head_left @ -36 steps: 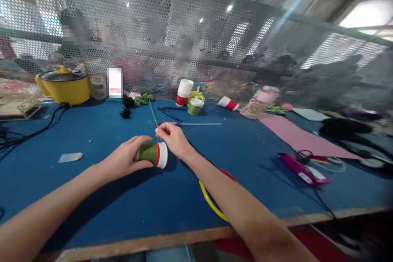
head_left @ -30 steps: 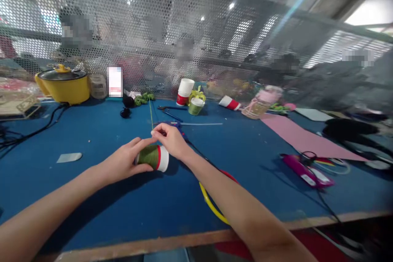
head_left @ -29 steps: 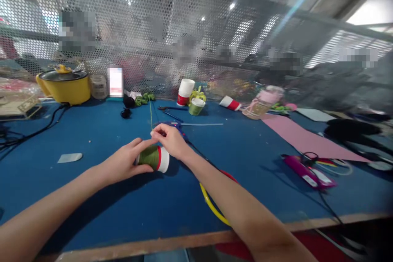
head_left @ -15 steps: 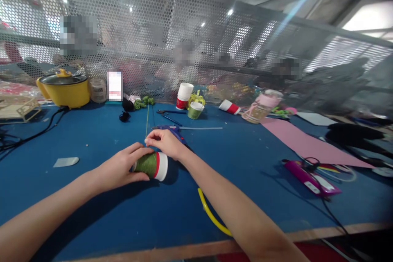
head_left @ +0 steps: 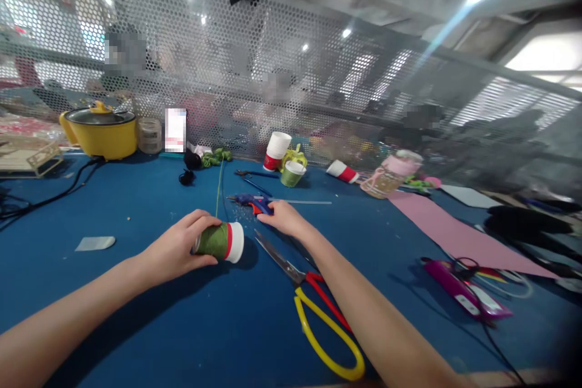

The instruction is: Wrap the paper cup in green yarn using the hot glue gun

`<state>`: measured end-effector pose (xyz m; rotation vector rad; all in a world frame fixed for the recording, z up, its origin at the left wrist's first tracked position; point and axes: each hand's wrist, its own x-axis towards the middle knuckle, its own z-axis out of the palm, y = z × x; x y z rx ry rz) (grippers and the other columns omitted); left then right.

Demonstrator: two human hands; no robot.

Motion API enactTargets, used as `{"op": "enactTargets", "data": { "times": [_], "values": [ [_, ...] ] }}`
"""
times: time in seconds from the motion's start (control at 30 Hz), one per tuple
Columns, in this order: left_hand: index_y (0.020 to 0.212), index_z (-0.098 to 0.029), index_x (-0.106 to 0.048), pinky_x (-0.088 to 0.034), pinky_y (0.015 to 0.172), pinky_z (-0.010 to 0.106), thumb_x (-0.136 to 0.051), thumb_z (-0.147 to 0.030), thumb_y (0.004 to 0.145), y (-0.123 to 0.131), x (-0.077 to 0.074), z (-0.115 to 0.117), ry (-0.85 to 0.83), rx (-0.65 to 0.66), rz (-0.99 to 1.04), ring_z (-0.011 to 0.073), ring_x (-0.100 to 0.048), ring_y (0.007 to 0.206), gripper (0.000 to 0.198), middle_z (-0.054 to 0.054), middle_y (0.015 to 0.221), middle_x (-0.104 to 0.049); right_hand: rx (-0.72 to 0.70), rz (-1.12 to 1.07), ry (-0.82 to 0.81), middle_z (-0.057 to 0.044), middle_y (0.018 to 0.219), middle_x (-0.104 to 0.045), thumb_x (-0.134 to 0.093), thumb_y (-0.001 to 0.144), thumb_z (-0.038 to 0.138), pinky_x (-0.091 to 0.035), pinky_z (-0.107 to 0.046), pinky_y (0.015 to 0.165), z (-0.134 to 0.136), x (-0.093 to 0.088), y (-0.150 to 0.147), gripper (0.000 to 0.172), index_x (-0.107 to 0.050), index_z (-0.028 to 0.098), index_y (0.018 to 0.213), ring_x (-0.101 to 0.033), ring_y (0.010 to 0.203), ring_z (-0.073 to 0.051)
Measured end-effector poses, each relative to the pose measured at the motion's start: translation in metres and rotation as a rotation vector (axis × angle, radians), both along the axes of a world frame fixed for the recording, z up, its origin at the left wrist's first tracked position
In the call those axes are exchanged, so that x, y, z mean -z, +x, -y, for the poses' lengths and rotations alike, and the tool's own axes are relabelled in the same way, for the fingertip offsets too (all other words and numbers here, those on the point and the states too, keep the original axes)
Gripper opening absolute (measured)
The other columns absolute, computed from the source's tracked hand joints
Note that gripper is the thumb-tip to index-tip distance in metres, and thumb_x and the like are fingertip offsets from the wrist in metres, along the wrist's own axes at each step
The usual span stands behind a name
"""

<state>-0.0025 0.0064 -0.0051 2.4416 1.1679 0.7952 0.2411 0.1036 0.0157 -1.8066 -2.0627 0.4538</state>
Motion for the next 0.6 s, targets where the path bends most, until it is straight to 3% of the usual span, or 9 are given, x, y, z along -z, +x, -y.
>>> {"op": "enactTargets", "data": {
  "times": [0.07,0.2,0.4,0.5,0.6],
  "values": [
    [0.113,-0.022,-0.042,-0.046,0.083,0.035,-0.061,-0.028,0.074,-0.001,0.002,-0.002,0.026,-0.019,0.017,0.0211,-0.052,0.099,0.044,0.008,0.112,-0.048,-0.008,0.032,-0.032,-0.007,0.062,-0.061,-0.068,0.058,0.026,-0.038,-0.026,0.06,-0.005,0.009,-0.002,0.019,-0.054,0.016,0.053,-0.058,0.069,-0.022],
    [0.114,-0.023,-0.041,-0.045,0.086,0.037,-0.062,-0.025,0.073,-0.002,0.007,-0.005,0.058,-0.039,0.027,0.022,-0.05,0.103,0.046,0.008,0.114,-0.047,0.039,0.015,-0.035,-0.011,0.084,-0.063,-0.062,0.063,0.016,-0.038,-0.026,0.068,-0.014,0.02,-0.006,0.012,-0.058,0.013,0.075,-0.057,0.083,-0.022],
    [0.115,-0.023,-0.039,-0.045,0.087,0.04,-0.059,-0.026,0.076,-0.005,0.012,-0.009,0.061,-0.068,0.039,0.0232,-0.048,0.106,0.044,0.009,0.116,-0.046,0.009,-0.167,-0.122,-0.004,0.075,-0.062,-0.051,0.071,0.014,-0.04,-0.024,0.056,-0.002,0.008,0.004,0.029,-0.05,0.012,0.101,-0.055,0.061,-0.013],
    [0.115,-0.023,-0.04,-0.045,0.087,0.04,-0.058,-0.025,0.076,-0.007,0.013,-0.011,0.052,-0.077,0.045,0.0232,-0.048,0.106,0.043,0.009,0.116,-0.046,-0.117,-0.388,-0.221,0.001,0.071,-0.057,-0.054,0.072,0.022,-0.039,-0.022,0.055,0.014,-0.005,0.008,0.022,-0.053,0.016,0.093,-0.051,0.059,-0.011],
    [0.114,-0.022,-0.041,-0.045,0.087,0.038,-0.058,-0.025,0.076,-0.007,0.013,-0.012,0.043,-0.086,0.048,0.0228,-0.048,0.106,0.042,0.01,0.115,-0.046,-0.145,-0.646,-0.345,0.004,0.061,-0.049,-0.057,0.072,0.031,-0.038,-0.023,0.052,0.027,-0.014,0.007,0.019,-0.051,0.016,0.082,-0.046,0.055,-0.009]
  ]
}}
